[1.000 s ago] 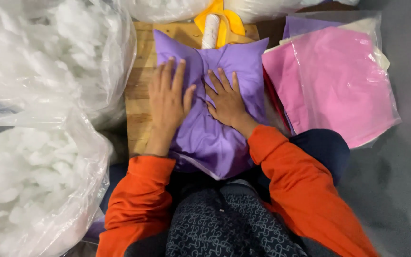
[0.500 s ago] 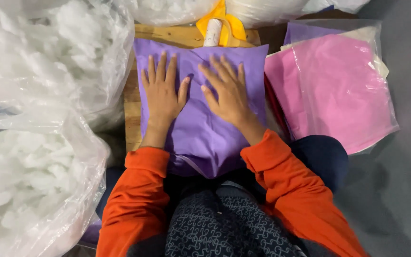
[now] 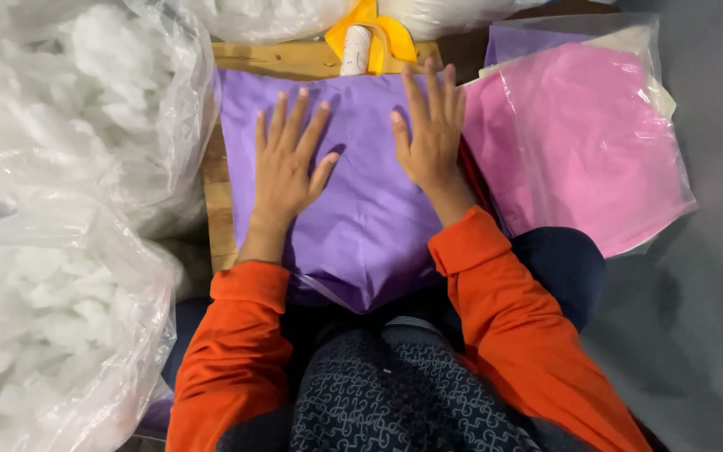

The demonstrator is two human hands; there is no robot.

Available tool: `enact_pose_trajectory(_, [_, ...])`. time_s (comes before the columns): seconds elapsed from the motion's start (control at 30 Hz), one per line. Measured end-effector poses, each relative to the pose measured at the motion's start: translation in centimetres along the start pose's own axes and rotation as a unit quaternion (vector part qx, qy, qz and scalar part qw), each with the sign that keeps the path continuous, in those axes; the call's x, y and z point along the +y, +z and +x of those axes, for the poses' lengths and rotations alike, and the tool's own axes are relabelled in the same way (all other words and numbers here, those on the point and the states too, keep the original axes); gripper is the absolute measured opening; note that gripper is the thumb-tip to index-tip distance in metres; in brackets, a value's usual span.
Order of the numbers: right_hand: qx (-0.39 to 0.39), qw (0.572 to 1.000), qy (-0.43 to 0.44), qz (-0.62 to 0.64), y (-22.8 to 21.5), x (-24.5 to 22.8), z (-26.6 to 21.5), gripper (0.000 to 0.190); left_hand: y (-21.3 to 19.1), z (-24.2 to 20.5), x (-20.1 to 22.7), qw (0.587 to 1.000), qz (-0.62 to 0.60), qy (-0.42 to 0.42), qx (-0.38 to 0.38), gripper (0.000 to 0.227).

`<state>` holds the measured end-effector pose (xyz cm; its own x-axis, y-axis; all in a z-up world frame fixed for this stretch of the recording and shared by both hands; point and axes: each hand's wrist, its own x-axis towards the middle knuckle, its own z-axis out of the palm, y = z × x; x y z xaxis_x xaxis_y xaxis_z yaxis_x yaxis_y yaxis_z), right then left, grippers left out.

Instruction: Stuffing a purple fabric pouch with white polyester fiberfill to create a cushion.

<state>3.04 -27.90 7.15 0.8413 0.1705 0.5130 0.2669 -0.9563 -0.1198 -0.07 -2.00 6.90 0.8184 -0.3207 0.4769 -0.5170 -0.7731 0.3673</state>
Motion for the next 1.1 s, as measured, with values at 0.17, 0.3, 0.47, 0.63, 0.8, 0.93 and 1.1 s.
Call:
enact_pose_trajectory(0.17, [-0.248, 0.965, 0.081, -0.009, 2.4, 0.6, -0.8, 0.064, 3.9, -1.6, -3.3, 0.983, 0.07, -0.162, -0.059, 0.073])
enact_pose_trajectory(0.3, [-0.068, 0.998, 0.008, 0.014, -1.1, -3.3, 0.2, 0.069, 1.3, -0.3, -1.2, 0.992, 0.017, -0.122, 0.042, 0.069])
enact_pose_trajectory(0.47, [-0.14, 0.987, -0.074, 0.027, 2.6, -4.8, -4.4, 0.067, 5.8, -2.2, 0.4, 0.994, 0.048, -0.019, -0.094, 0.061])
enact_pose_trajectory(0.63, [-0.16, 0.987, 0.024, -0.026, 3.0, -2.4, -4.3, 0.069, 3.4, -1.9, -0.2, 0.978, 0.103, -0.167, -0.078, 0.064])
enact_pose_trajectory(0.8, [-0.14, 0.99, 0.013, -0.009, -2.5, -8.1, -4.9, 0.075, 2.2, -2.5, 6.7, 0.996, 0.05, -0.04, -0.055, 0.066])
enact_pose_trajectory(0.93, [-0.259, 0.966, 0.019, -0.002, 0.5, -6.9, -8.6, 0.07, 5.0, -5.0, 2.4, 0.988, 0.089, -0.065, -0.105, 0.067])
enact_pose_trajectory(1.1, [-0.143, 0.981, 0.125, -0.05, -0.7, -3.1, -6.4, 0.071, 0.2, -3.2, 2.9, 0.967, 0.145, -0.198, -0.068, 0.088])
